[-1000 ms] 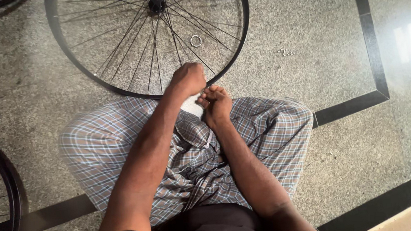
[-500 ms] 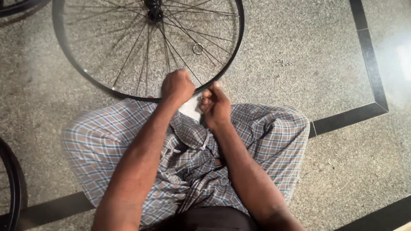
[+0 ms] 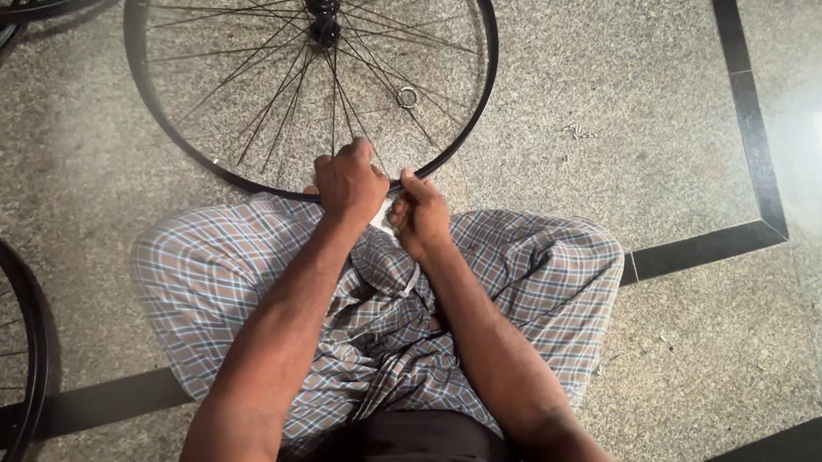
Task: The person sits on the floor and uses a small metal tool to adjust the spokes and rim of a bicycle wheel. They repeatedly insert the tool into the rim, rotate it, and reposition it around the wheel circumference.
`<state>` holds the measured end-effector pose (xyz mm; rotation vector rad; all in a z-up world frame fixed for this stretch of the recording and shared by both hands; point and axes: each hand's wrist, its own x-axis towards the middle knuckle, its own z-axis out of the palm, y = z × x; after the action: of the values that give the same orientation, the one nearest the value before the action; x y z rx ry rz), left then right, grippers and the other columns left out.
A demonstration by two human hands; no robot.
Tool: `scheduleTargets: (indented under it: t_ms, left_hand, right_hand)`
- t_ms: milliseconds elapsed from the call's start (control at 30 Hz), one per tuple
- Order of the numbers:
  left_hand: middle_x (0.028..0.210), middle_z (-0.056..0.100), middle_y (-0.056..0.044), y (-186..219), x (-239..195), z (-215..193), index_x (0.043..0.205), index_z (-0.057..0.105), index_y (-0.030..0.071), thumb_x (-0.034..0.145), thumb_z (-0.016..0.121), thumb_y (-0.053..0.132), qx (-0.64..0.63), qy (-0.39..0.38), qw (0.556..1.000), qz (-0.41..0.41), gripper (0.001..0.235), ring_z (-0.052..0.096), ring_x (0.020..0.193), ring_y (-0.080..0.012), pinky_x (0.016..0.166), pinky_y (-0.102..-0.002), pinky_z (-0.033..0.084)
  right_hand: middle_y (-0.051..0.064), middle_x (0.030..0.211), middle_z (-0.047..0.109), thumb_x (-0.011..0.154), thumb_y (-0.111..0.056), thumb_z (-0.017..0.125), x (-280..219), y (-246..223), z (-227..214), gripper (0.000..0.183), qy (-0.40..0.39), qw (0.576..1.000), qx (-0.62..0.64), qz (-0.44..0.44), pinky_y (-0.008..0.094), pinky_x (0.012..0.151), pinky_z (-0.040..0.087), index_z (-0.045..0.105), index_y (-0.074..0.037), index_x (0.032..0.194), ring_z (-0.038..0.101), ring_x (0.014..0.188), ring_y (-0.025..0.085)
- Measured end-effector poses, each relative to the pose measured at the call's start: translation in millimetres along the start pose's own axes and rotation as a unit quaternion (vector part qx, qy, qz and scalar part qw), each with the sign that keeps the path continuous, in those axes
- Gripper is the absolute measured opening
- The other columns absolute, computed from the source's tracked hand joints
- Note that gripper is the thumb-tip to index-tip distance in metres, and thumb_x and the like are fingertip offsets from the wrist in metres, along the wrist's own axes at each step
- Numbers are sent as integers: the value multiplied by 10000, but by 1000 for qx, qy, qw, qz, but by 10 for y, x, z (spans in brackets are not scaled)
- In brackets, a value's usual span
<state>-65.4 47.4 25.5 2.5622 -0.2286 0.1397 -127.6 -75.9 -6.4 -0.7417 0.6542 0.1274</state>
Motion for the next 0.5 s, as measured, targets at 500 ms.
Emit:
scheduleTargets:
  t_ms: [500]
  left_hand:
    - [1021,701,-238,-296,363,-891,1153,656,-11,904,712,314,71,-131,983,-106,413,696,953,-407,842,-531,562]
  right_hand:
    - [55,797,694,970,-185,673,-348,-294,30,219,-79,887,-453,-30,256,468,392,712,15,1051,516,555,82]
